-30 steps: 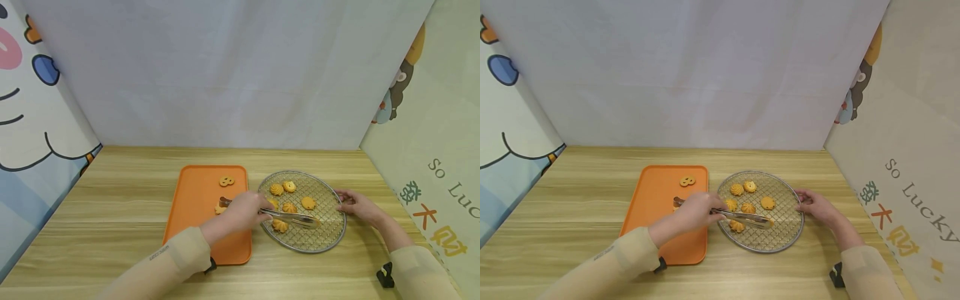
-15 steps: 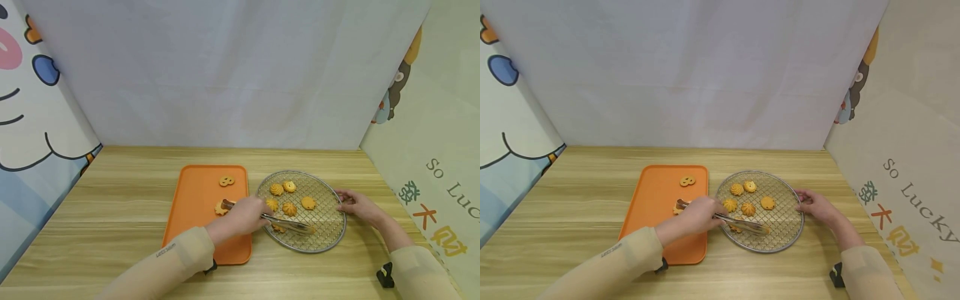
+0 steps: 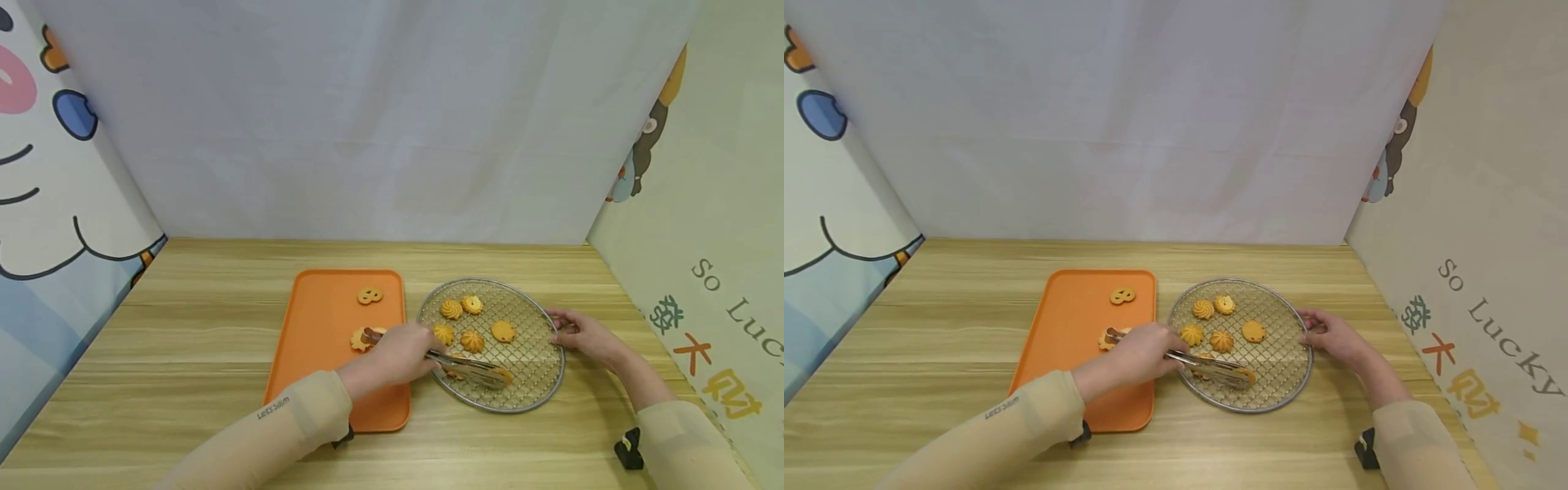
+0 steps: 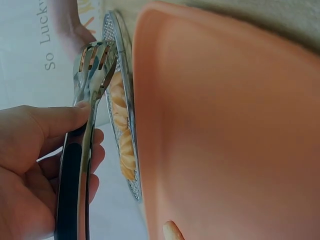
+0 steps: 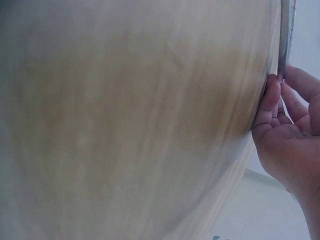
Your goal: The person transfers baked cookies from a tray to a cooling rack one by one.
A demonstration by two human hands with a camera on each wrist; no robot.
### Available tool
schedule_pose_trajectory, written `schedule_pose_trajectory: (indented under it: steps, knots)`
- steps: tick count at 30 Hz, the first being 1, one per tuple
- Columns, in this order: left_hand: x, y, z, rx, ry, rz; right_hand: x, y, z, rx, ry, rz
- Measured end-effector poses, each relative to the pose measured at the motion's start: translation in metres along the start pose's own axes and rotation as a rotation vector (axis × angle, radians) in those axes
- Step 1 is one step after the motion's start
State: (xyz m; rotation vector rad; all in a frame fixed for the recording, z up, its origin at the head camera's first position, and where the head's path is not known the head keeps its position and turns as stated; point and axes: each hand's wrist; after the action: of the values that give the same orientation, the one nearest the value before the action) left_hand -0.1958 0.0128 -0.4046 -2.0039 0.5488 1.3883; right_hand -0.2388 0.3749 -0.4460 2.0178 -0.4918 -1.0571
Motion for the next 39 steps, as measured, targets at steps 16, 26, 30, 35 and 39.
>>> schedule_pose_trajectory:
  steps: [16, 26, 30, 35, 39]
  knots:
    - [0.001, 0.001, 0.001, -0.016, -0.035, 0.047, 0.0, -0.002, 0.001, -0.003, -0.004, 0.01]
    - [-0.001, 0.007, -0.001, -0.006, -0.079, 0.023, -0.001, -0.005, 0.002, -0.011, 0.003, 0.012]
    - [-0.008, 0.01, -0.004, -0.003, -0.092, -0.04, -0.001, -0.007, 0.003, -0.014, 0.006, 0.018]
    - [-0.022, 0.014, -0.016, -0.017, -0.09, -0.073, -0.001, -0.007, 0.003, -0.019, 0.006, 0.012]
    - [-0.031, 0.017, -0.026, -0.028, -0.103, -0.096, -0.001, -0.007, 0.003, -0.021, 0.009, 0.008]
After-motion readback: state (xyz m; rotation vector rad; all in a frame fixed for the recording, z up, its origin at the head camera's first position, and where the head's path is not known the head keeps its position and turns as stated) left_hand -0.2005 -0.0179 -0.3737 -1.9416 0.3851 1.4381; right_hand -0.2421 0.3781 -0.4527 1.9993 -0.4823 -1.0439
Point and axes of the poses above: each hand's wrist, its own z-axis towards the middle knuckle, its own x-axis out of the palm, y = z × x, and after that the axes turned 15 degrees about y, right-handed
